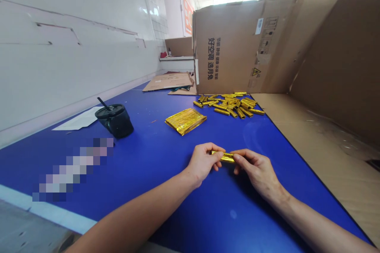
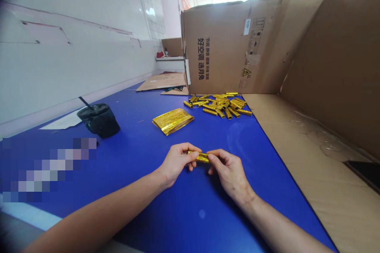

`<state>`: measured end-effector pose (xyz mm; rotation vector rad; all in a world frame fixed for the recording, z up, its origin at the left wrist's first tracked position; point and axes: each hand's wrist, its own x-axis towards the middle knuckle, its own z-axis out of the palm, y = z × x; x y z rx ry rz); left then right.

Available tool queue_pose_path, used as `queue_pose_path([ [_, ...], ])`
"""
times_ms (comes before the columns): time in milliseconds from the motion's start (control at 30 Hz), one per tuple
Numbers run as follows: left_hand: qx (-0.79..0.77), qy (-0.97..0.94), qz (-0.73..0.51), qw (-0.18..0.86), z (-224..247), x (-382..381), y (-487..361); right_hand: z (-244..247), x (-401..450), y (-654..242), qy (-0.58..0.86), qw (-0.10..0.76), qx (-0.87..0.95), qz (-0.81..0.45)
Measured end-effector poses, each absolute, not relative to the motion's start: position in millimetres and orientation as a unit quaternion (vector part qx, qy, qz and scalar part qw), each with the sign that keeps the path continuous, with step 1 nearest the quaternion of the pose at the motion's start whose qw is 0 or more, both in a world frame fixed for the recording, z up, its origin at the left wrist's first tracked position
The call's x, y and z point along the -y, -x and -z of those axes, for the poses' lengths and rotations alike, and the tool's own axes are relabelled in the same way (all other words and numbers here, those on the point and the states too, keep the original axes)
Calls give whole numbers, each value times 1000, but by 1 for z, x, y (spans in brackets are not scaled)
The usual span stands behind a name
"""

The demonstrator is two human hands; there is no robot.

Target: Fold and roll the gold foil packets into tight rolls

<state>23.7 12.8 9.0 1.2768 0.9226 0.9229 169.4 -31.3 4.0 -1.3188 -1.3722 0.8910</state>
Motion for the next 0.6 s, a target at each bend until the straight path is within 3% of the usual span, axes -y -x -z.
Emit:
queue_pose_path([
  [300,-404,-502,-453,616,-11,-18,-22,-1,27,-172,525,534,538,-388],
  [600,-384,-486,-424,661,-12,-17,-23,1,28,-173,544,501,557,-378],
])
